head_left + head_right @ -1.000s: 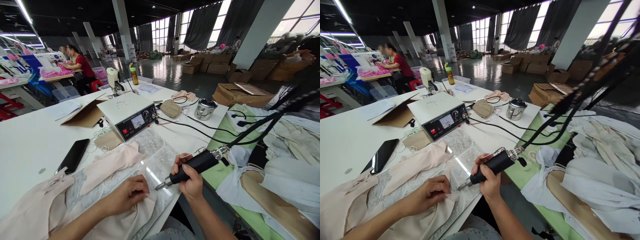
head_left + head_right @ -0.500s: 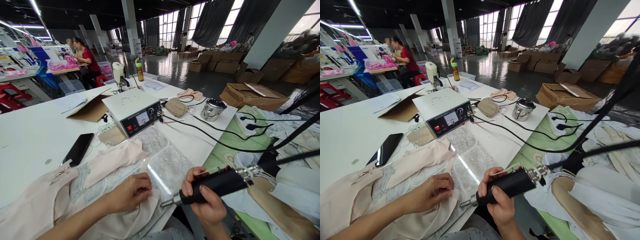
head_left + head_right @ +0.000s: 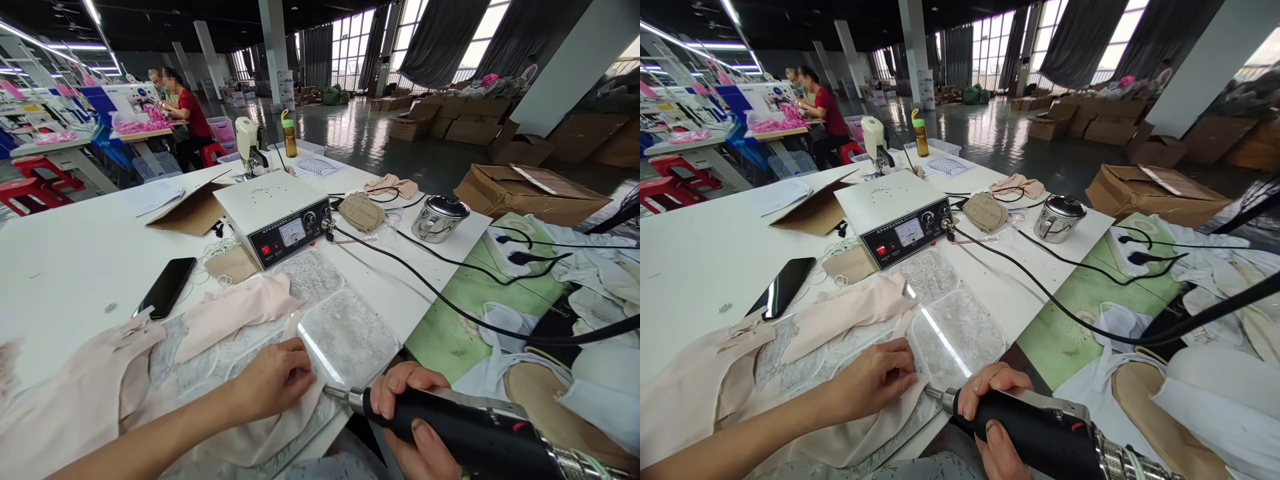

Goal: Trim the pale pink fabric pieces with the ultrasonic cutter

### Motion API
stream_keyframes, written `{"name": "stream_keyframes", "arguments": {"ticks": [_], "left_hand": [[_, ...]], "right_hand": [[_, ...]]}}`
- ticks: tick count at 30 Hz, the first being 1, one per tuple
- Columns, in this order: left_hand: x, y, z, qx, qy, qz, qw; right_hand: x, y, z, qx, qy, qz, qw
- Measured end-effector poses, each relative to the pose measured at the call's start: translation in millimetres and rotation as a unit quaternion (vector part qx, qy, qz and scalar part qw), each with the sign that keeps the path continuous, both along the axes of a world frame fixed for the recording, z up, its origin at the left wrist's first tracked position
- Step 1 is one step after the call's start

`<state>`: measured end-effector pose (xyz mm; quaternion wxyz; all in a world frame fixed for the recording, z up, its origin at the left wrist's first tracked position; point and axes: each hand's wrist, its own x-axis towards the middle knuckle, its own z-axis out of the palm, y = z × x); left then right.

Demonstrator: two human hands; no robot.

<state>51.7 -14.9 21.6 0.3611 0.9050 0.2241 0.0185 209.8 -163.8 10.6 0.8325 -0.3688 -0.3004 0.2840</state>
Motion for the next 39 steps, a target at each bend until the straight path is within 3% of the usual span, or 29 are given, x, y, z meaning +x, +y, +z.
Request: {"name": "stream_keyframes", "arguments": {"ticks": [10, 29, 34, 39], "left_hand": [[8, -5, 2.5, 0.022, 0.042, -0.002, 0.999], [4, -8, 0.2, 0.068, 0.017, -0.031, 0.997], [4, -5, -5.3, 0.092, -0.004, -0.055, 0.994], [2, 1, -11.3, 0.111, -0.036, -0.126, 0.985]], "right_hand": [[10, -4, -2.7, 0.012, 0.01, -0.036, 0.999], [6, 6, -8.5, 0.032, 0.029, -0.002, 0.999], [8, 3, -10.4, 0.031, 0.029, 0.002, 0.999], [10, 2, -10.2, 0.03, 0.013, 0.007, 0.999]]}}
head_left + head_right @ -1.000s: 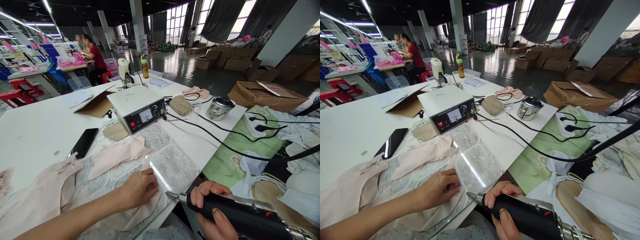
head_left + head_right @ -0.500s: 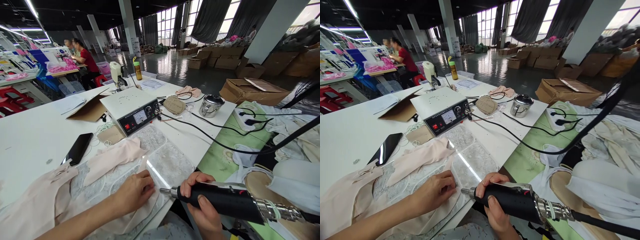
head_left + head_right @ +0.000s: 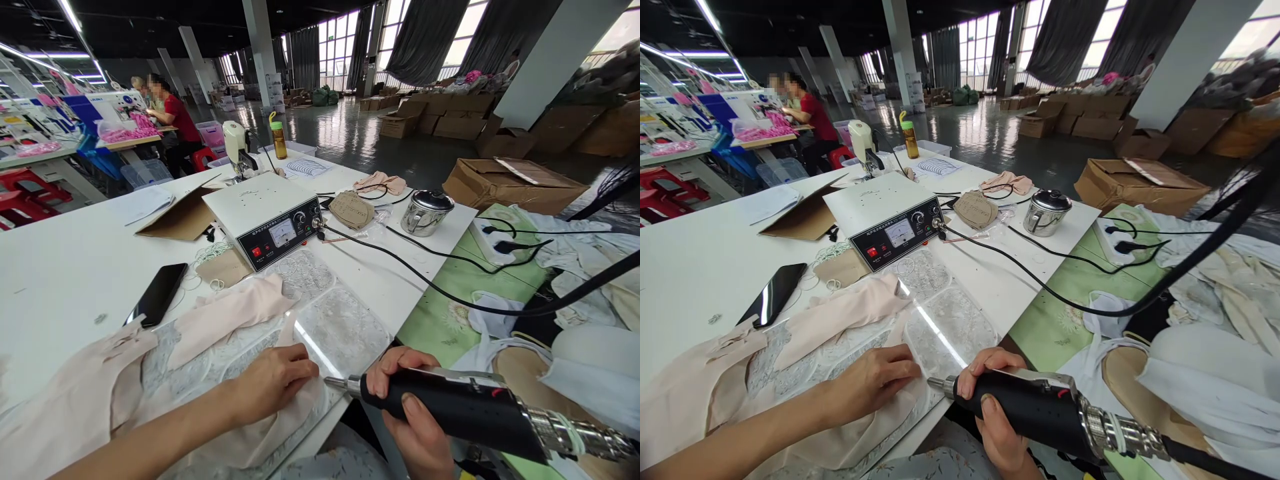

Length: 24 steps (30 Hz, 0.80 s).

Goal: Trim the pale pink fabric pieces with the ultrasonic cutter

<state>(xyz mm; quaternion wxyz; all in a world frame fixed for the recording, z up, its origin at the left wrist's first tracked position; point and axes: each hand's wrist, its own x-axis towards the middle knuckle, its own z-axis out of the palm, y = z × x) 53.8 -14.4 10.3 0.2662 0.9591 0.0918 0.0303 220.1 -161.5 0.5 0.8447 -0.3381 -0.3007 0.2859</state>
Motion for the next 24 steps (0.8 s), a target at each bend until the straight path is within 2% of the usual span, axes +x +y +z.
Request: {"name": "stream_keyframes", "arguments": {"ticks": [3, 11, 24], "left_hand": [[-2.8, 3.1, -3.6, 0.026, -0.024, -0.042, 0.998], [-6.6, 5.3, -7.2, 0.099, -0.076, -0.09, 0.988], [-8.5, 4.0, -8.8, 0.122, -0.057, -0.09, 0.987]], "right_hand": [[0.5, -1.1, 1.7, -0.004, -0.008, -0.001, 1.0], [0.4, -1.3, 2.0, -0.008, -0.023, -0.011, 1.0], [-1.5, 0.0, 9.0, -0.017, -0.04, -0.032, 0.999]]}}
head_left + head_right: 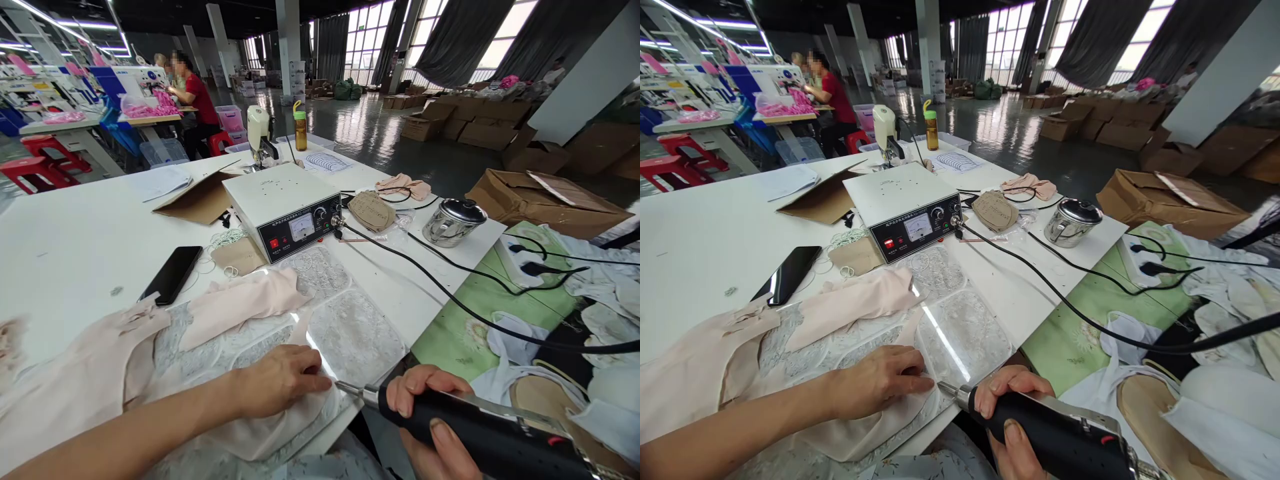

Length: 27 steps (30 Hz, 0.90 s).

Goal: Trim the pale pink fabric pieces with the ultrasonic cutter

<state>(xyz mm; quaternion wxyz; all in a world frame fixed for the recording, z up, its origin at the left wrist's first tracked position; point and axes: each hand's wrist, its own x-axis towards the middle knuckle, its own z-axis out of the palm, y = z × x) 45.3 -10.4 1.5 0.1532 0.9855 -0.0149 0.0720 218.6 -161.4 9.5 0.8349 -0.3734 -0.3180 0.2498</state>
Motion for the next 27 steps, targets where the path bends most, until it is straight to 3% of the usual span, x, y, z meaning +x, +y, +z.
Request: {"name": "stream_keyframes", "arguments": {"ticks": [27], "left_hand": [[-3.1, -2.8, -0.1, 0.055, -0.016, -0.019, 0.998]], "right_hand": [[0.7, -2.7, 2.3, -0.025, -0.012, -0.033, 0.999]]}}
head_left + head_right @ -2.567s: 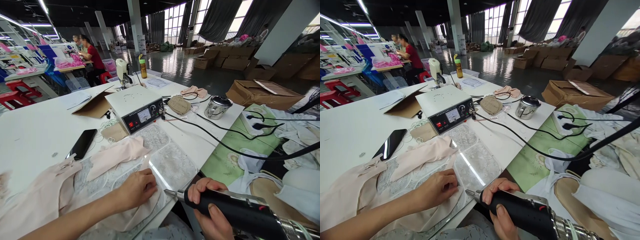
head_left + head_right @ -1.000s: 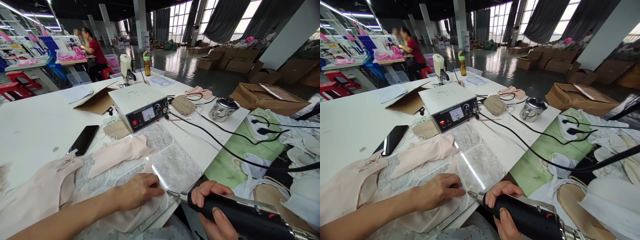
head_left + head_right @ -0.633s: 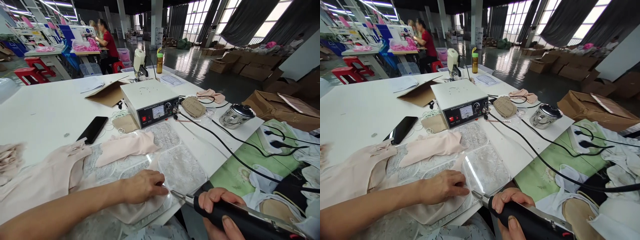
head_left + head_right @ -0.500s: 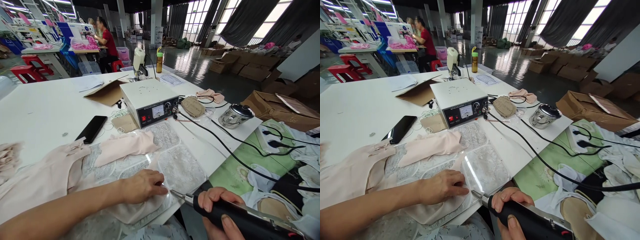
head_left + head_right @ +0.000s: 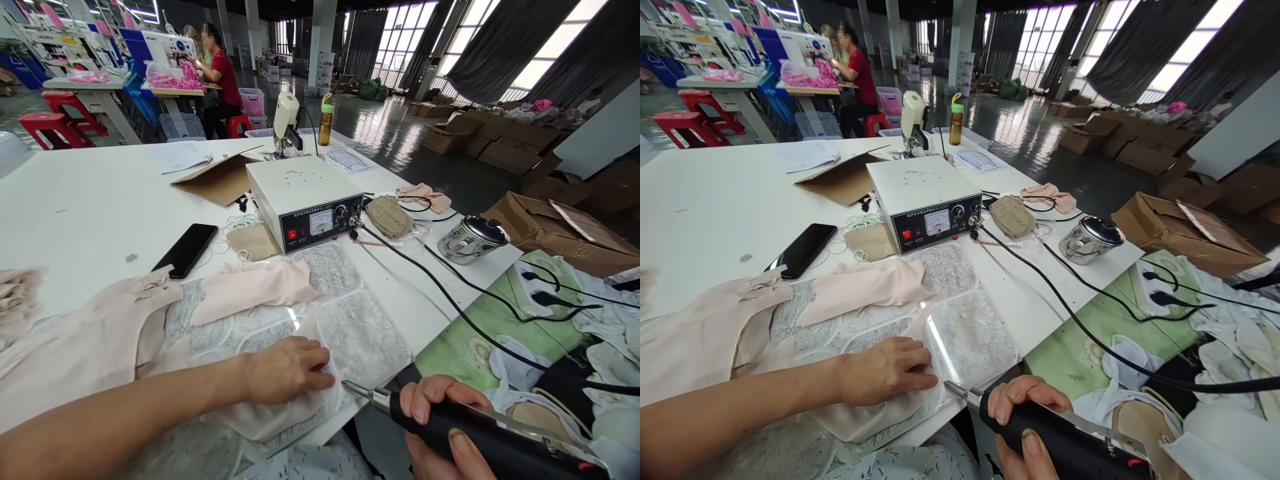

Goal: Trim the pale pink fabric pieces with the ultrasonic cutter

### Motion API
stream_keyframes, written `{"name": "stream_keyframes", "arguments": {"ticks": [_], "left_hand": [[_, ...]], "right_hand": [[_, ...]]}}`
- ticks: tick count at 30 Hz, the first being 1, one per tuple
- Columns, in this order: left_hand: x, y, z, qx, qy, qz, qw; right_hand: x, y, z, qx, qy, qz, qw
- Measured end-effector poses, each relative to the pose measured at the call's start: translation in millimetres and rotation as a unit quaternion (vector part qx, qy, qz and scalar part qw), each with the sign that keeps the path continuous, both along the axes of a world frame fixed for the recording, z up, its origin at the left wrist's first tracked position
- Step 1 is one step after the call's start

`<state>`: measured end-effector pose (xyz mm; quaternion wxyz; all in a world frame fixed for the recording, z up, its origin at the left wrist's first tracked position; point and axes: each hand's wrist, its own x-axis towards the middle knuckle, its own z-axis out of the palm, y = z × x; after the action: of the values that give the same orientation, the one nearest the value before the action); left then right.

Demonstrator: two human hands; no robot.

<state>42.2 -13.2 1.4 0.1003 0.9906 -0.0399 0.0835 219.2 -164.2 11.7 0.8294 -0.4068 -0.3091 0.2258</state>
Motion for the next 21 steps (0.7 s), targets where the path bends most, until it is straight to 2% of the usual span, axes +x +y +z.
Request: {"name": "stream_keyframes", "arguments": {"ticks": [10, 21], "left_hand": [[0, -1, -1.3, -0.004, -0.01, -0.007, 1.0], [0, -1, -0.8, -0.006, -0.022, -0.007, 1.0]], "right_hand": [[-2, 3, 2.7, 0.001, -0.032, 0.01, 0.999], [-6, 9, 5.3, -0.018, -0.063, -0.015, 0.998]]}}
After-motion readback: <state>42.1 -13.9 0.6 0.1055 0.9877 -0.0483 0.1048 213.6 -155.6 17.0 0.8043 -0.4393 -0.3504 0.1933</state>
